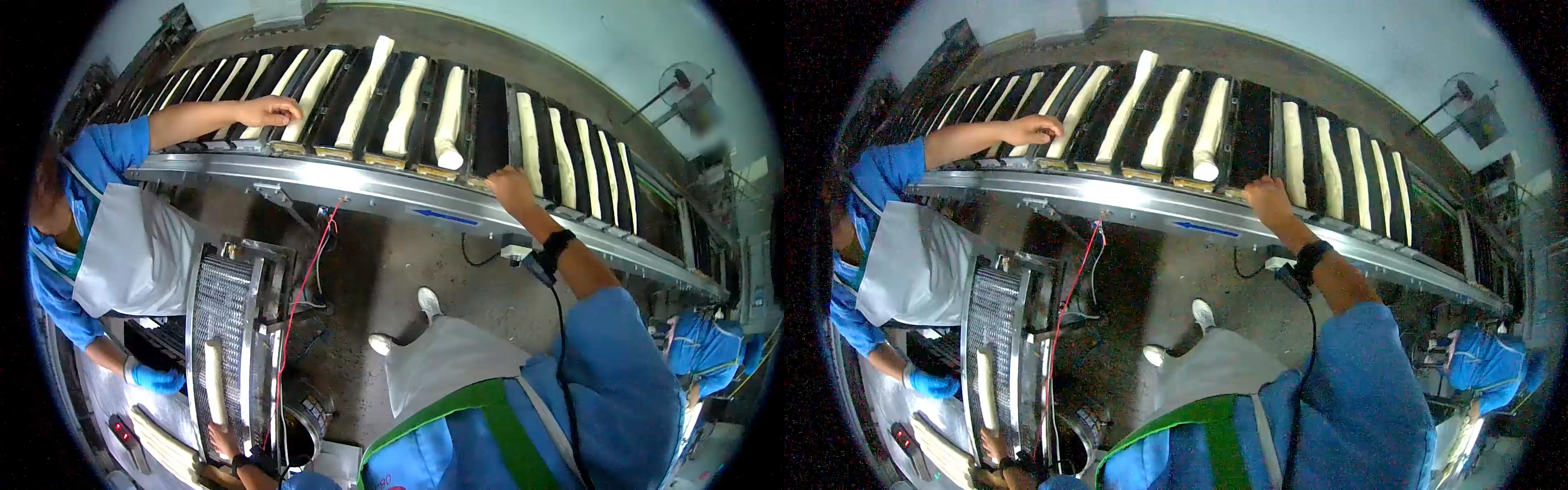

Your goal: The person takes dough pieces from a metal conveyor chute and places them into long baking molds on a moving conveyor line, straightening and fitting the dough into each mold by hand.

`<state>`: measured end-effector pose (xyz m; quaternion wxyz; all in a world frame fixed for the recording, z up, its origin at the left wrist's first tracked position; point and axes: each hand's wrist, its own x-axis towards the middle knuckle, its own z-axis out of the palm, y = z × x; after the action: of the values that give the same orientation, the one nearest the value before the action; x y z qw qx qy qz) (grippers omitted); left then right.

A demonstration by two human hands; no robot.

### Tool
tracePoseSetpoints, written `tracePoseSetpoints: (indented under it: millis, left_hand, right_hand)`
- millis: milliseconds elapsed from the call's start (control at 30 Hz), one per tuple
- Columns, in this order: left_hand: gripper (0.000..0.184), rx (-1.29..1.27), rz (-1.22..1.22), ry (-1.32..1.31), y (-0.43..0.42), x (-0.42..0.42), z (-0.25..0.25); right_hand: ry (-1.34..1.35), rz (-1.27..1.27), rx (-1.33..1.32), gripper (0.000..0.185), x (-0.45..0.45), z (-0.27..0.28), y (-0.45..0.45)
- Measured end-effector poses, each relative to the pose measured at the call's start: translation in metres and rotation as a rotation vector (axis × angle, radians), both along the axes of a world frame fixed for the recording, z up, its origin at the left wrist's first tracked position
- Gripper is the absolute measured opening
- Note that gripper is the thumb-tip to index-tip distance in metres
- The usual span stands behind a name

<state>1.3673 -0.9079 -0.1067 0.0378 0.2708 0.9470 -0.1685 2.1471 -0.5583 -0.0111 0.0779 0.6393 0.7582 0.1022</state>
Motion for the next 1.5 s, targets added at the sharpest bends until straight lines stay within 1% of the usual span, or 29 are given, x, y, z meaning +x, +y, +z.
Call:
tracePoseSetpoints:
  millis: [67,100,133,167,233,267,300,333,367,400,433,467,500,533,633,667,733,867,933,1033,1100,1167,1233,1267,1300,1367,1400,1467,1500]
  left_hand:
    - [0.059,0.092,-0.098,-0.17,-0.015,0.001,0.006]
    - [0.052,0.277,-0.212,-0.195,-0.02,0.006,0.012]
    - [0.047,0.544,-0.214,-0.412,-0.026,0.0,0.007]
    - [0.043,0.816,-0.211,-0.627,-0.033,-0.009,0.003]
    - [0.034,0.615,-0.198,-0.795,0.0,0.065,0.09]
    - [0.03,0.752,-0.168,-0.91,0.02,0.114,0.128]
    - [0.028,0.852,-0.186,-0.933,0.039,0.146,0.151]
    - [0.037,0.853,-0.132,-0.994,0.052,0.17,0.171]
    - [0.05,0.921,-0.105,-0.978,0.072,0.214,0.201]
    - [0.058,0.844,-0.163,-0.988,0.094,0.241,0.228]
    - [0.056,0.957,-0.147,-1.021,0.116,0.268,0.247]
    - [0.052,0.928,-0.222,-1.204,0.141,0.279,0.26]
    - [0.047,1.053,-0.278,-1.261,0.166,0.301,0.269]
    - [0.045,1.168,-0.367,-1.293,0.189,0.315,0.274]
    - [0.057,1.143,-0.584,-1.395,0.249,0.368,0.314]
    - [0.054,1.107,-0.72,-1.482,0.27,0.39,0.328]
    - [0.051,1.124,-0.809,-1.451,0.312,0.441,0.351]
    - [0.04,1.053,-0.981,-1.673,0.375,0.537,0.372]
    - [0.037,0.926,-0.987,-1.829,0.405,0.579,0.361]
    - [0.042,0.663,-0.917,-2.036,0.442,0.64,0.303]
    - [0.048,0.563,-0.884,-1.682,0.448,0.677,0.252]
    - [0.053,0.245,-0.685,-1.729,0.453,0.691,0.197]
    - [0.057,0.287,-0.804,-1.561,0.45,0.691,0.168]
    - [0.055,0.24,-0.953,-1.599,0.454,0.688,0.156]
    - [0.041,0.205,-1.078,-1.597,0.453,0.686,0.157]
    - [0.029,0.106,-1.408,-1.217,0.452,0.684,0.161]
    - [0.029,0.09,-1.399,-1.221,0.447,0.685,0.158]
    - [0.019,0.214,-1.718,-0.712,0.436,0.687,0.153]
    - [0.019,0.217,-1.713,-0.702,0.432,0.689,0.151]
  right_hand:
    - [-0.038,0.037,0.018,0.011,0.002,0.01,-0.007]
    - [-0.075,0.076,0.041,0.013,-0.001,0.011,-0.011]
    - [0.022,0.127,0.2,0.021,-0.009,0.016,-0.017]
    - [0.034,0.146,0.195,0.021,-0.022,0.025,-0.024]
    - [0.347,0.232,0.237,0.023,-0.047,0.04,-0.035]
    - [0.547,0.296,0.085,0.022,-0.054,0.024,-0.036]
    - [0.89,0.151,-0.428,0.023,-0.075,0.043,-0.044]
    - [1.109,0.353,-0.567,0.025,-0.088,0.024,-0.043]
    - [1.261,0.448,-0.73,0.028,-0.108,0.026,-0.051]
    - [1.347,0.42,-0.926,0.028,-0.128,0.036,-0.06]
    - [1.431,0.386,-1.123,0.029,-0.151,0.047,-0.065]
    - [1.373,0.532,-1.113,0.03,-0.168,0.052,-0.065]
    - [1.312,0.673,-1.093,0.032,-0.177,0.057,-0.064]
    - [1.298,0.691,-1.1,0.032,-0.176,0.067,-0.064]
    - [1.353,0.736,-1.009,0.031,-0.143,0.08,-0.054]
    - [1.374,0.684,-0.98,0.031,-0.125,0.083,-0.047]
    - [1.452,0.599,-0.893,0.03,-0.084,0.085,-0.034]
    - [1.336,0.375,-0.638,0.026,0.004,0.104,-0.024]
    - [1.333,0.268,-0.617,0.026,0.042,0.108,-0.021]
    - [1.348,0.064,-0.593,0.023,0.086,0.103,-0.028]
    - [1.419,-0.065,-0.542,0.022,0.108,0.087,-0.033]
    - [1.417,-0.111,-0.568,0.022,0.124,0.084,-0.038]
    - [1.444,-0.18,-0.545,0.022,0.136,0.081,-0.043]
    - [1.414,-0.22,-0.541,0.024,0.146,0.069,-0.045]
    - [1.433,-0.303,-0.551,0.025,0.149,0.076,-0.046]
    - [1.38,-0.293,-0.492,0.026,0.159,0.072,-0.047]
    - [1.376,-0.293,-0.442,0.025,0.16,0.072,-0.047]
    - [1.366,-0.285,-0.366,0.027,0.161,0.063,-0.05]
    - [1.352,-0.265,-0.284,0.028,0.162,0.059,-0.049]
